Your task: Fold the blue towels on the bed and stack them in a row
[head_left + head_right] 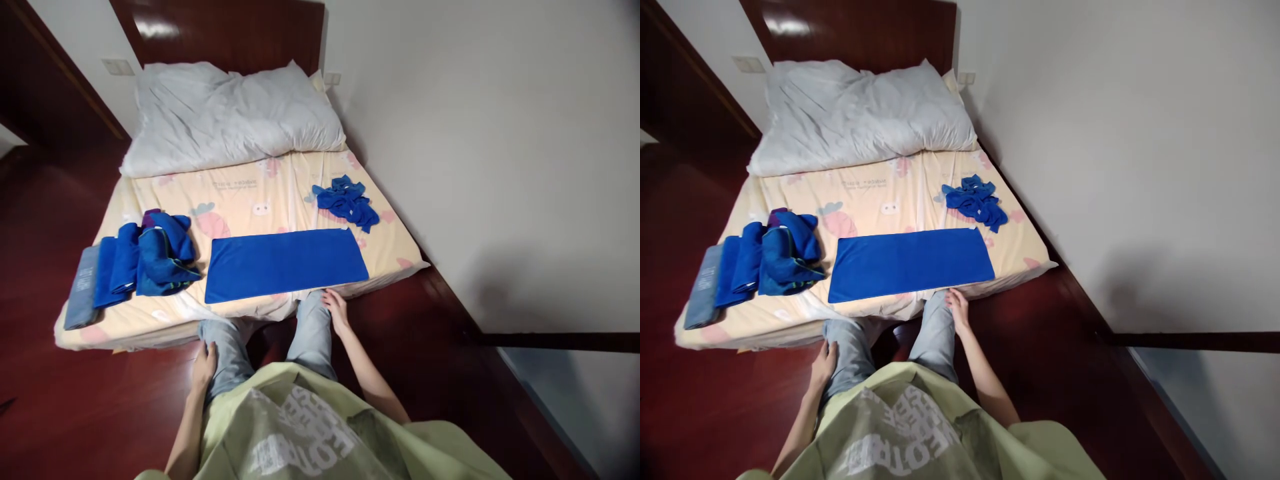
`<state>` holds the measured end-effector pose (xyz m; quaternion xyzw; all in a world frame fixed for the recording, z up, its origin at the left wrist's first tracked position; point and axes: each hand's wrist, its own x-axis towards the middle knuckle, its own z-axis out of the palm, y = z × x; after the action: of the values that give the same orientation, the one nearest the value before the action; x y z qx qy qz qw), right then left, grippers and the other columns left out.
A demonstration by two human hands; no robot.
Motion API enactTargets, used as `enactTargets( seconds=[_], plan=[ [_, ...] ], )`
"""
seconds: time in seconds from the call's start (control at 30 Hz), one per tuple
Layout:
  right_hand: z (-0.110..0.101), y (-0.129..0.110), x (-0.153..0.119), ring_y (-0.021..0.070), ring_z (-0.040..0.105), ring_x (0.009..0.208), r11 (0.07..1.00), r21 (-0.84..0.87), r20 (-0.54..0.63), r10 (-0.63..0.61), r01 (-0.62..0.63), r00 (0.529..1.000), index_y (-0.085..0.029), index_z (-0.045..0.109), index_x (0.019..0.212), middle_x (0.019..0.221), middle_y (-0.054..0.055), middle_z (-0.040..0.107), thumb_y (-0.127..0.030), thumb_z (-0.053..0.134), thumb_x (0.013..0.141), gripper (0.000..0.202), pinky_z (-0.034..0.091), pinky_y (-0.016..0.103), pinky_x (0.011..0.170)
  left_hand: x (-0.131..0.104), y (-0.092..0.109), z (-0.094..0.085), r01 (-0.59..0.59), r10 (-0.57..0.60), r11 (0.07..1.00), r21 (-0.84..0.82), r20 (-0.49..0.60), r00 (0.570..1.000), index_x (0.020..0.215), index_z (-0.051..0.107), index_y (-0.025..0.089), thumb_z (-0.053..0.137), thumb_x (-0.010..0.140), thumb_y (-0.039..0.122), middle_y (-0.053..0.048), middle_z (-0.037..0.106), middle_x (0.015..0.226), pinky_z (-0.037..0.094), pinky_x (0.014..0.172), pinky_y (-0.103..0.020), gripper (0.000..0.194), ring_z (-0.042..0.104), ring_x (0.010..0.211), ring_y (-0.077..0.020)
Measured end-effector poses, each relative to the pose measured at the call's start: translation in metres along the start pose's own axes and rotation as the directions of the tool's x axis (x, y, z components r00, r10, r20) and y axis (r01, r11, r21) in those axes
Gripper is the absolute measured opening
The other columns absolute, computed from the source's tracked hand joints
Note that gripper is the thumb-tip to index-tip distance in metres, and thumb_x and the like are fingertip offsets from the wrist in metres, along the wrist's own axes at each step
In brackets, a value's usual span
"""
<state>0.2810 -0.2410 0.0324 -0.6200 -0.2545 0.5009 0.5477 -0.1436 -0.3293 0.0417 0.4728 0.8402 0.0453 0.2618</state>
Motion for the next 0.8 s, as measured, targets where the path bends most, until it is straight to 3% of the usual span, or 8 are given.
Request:
enactTargets(
  seconds=[0.13,0.33,0.5,0.63,0.73,0.8],
  plan=[
    [0.050,0.027,-0.034,0.0216,0.075,0.084,0.918,0.305,0.138,0.220,-0.253,0.966,-0.020,0.073,0.099,0.097,0.007,0.079,-0.042,0.082,0.071,0.036,0.061,0.033,0.080,-0.014,0.002,-0.008,0.099,-0.096,0.988,-0.115,0.030,0.995,0.150,0.053,0.017,0.035,0.095,0.047,-0.019,0.070,0.132,0.051,0.107,-0.052,0.065,0.064,0.128,-0.0395],
    [0.108,0.039,-0.034,0.0171,0.075,0.090,0.760,0.500,0.246,0.334,-0.415,0.910,-0.021,0.069,0.086,0.097,0.005,0.079,-0.020,0.076,0.079,0.011,0.061,0.028,0.087,-0.010,0.009,-0.010,0.094,-0.092,0.987,-0.128,0.020,0.996,0.140,0.060,0.012,0.038,0.094,0.045,-0.022,0.069,0.132,0.051,0.107,-0.049,0.061,0.063,0.128,-0.0393],
    [0.127,0.044,-0.020,0.0153,0.075,0.093,0.735,0.511,0.211,0.396,-0.447,0.893,-0.021,0.065,0.088,0.096,0.005,0.078,-0.017,0.069,0.086,0.006,0.061,0.027,0.091,-0.010,0.003,-0.005,0.090,-0.091,0.992,-0.088,-0.005,0.996,0.139,0.060,0.012,0.039,0.096,0.043,-0.019,0.070,0.132,0.053,0.105,-0.046,0.057,0.066,0.125,-0.0361],
    [0.136,0.047,-0.011,0.0147,0.075,0.094,0.729,0.522,0.185,0.410,-0.443,0.893,-0.020,0.063,0.088,0.100,0.008,0.079,-0.018,0.067,0.090,0.005,0.060,0.027,0.093,-0.006,0.001,-0.001,0.042,-0.042,0.999,0.034,-0.006,0.999,0.138,0.061,0.009,0.038,0.097,0.038,-0.021,0.072,0.126,0.055,0.100,-0.045,0.055,0.068,0.120,-0.0357],
    [0.142,0.047,-0.005,0.0142,0.074,0.098,0.706,0.544,0.155,0.447,-0.454,0.881,-0.018,0.066,0.090,0.105,0.011,0.078,-0.021,0.064,0.095,0.006,0.060,0.026,0.092,0.004,0.011,-0.003,-0.072,0.080,0.979,0.190,-0.034,0.996,0.135,0.064,0.009,0.042,0.096,0.032,-0.023,0.070,0.126,0.053,0.102,-0.047,0.050,0.067,0.119,-0.0362],
    [0.144,0.046,-0.004,0.0134,0.074,0.099,0.681,0.570,0.129,0.478,-0.460,0.869,-0.018,0.067,0.091,0.107,0.010,0.077,-0.021,0.062,0.098,0.009,0.060,0.025,0.092,0.017,0.030,-0.008,-0.214,0.217,0.944,0.251,0.014,0.976,0.129,0.068,0.014,0.044,0.095,0.028,-0.019,0.070,0.129,0.052,0.103,-0.045,0.044,0.067,0.118,-0.0346]
  ],
)
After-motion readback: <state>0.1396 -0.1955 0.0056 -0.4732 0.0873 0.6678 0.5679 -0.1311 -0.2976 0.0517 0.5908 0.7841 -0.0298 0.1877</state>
